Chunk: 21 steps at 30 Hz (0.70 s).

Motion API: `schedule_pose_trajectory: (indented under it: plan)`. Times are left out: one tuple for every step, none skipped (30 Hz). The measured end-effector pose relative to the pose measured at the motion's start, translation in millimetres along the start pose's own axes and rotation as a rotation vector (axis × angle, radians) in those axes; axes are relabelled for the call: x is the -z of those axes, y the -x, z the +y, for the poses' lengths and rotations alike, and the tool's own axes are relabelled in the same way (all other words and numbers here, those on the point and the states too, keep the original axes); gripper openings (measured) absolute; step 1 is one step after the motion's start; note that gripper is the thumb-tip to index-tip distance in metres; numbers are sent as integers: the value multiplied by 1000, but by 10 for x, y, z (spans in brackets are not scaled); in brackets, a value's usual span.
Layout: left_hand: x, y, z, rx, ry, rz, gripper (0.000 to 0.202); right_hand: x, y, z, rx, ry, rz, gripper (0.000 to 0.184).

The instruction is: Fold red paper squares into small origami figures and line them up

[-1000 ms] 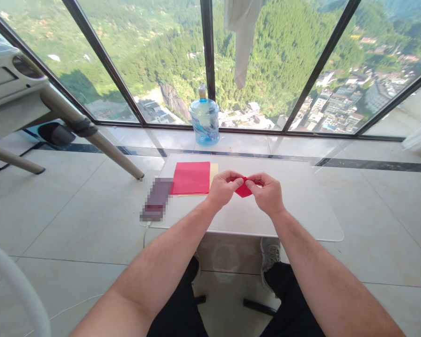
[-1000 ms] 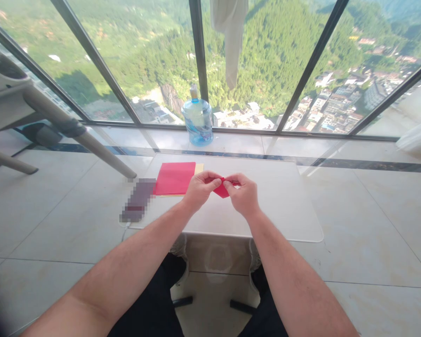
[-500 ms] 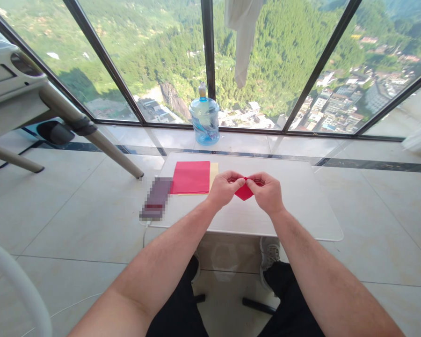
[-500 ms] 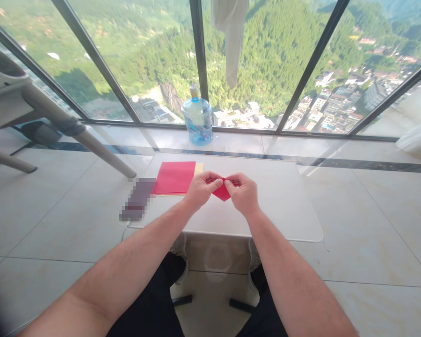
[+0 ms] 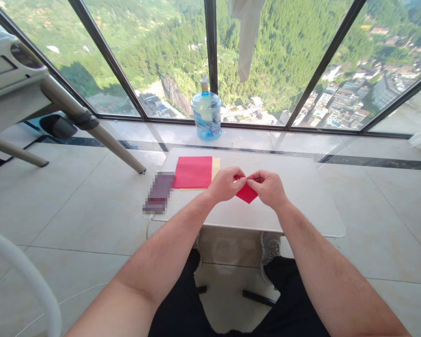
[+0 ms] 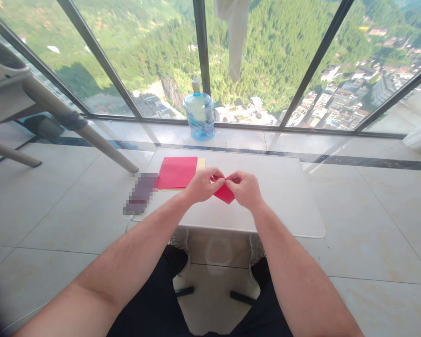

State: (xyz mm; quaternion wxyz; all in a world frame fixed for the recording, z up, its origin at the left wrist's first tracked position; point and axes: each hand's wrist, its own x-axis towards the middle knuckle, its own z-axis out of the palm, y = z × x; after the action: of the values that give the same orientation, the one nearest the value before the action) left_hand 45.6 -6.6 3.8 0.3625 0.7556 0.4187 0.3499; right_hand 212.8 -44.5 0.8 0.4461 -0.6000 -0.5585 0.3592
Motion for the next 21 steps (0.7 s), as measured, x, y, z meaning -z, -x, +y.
schedule_pose_trajectory:
  plan:
    - [13,2,2,7,-11,-19,12,7,0,0,0,14,-18,15]
    - [22,4,6,18,-12,-33,12,12,1,0,1,24,-33,15]
    - [29,5,10,30,-5,-43,13,15,2,-2,1,30,-44,16]
    - [34,6,15,42,7,-49,14,16,3,-3,2,30,-50,16]
    - [38,5,19,55,21,-46,14,17,2,-3,6,22,-48,16]
    - [43,2,22,67,33,-34,14,19,0,-2,12,6,-42,16]
    - [50,-3,23,77,45,-10,14,21,-3,1,20,-19,-39,17]
    - [59,-9,22,86,56,25,13,26,-6,5,29,-44,-38,18]
    - [70,-16,18,93,68,67,13,33,-11,11,39,-64,-39,20]
    - [82,-24,12,99,80,112,12,41,-15,18,46,-76,-45,22]
    - [95,-31,5,104,93,153,11,50,-19,26,50,-79,-51,23]
    - [107,-37,-3,110,103,187,11,59,-22,32,51,-74,-56,24]
    - [116,-42,-10,115,110,209,10,66,-24,37,52,-65,-56,23]
    - [122,-46,-16,118,112,223,10,71,-25,40,53,-58,-53,23]
    - [124,-49,-20,119,111,229,9,75,-26,42,55,-55,-49,22]
    - [123,-50,-22,117,108,232,9,76,-27,42,57,-54,-43,21]
    - [120,-50,-23,113,103,234,9,75,-28,41,59,-52,-35,21]
    - [115,-49,-22,109,97,235,9,74,-29,40,60,-45,-28,20]
    - [110,-48,-20,103,92,234,10,72,-29,40,58,-35,-20,19]
    - [106,-44,-17,99,86,234,10,71,-29,40,56,-21,-13,19]
    - [103,-40,-13,97,79,234,11,72,-28,41,51,-3,-8,19]
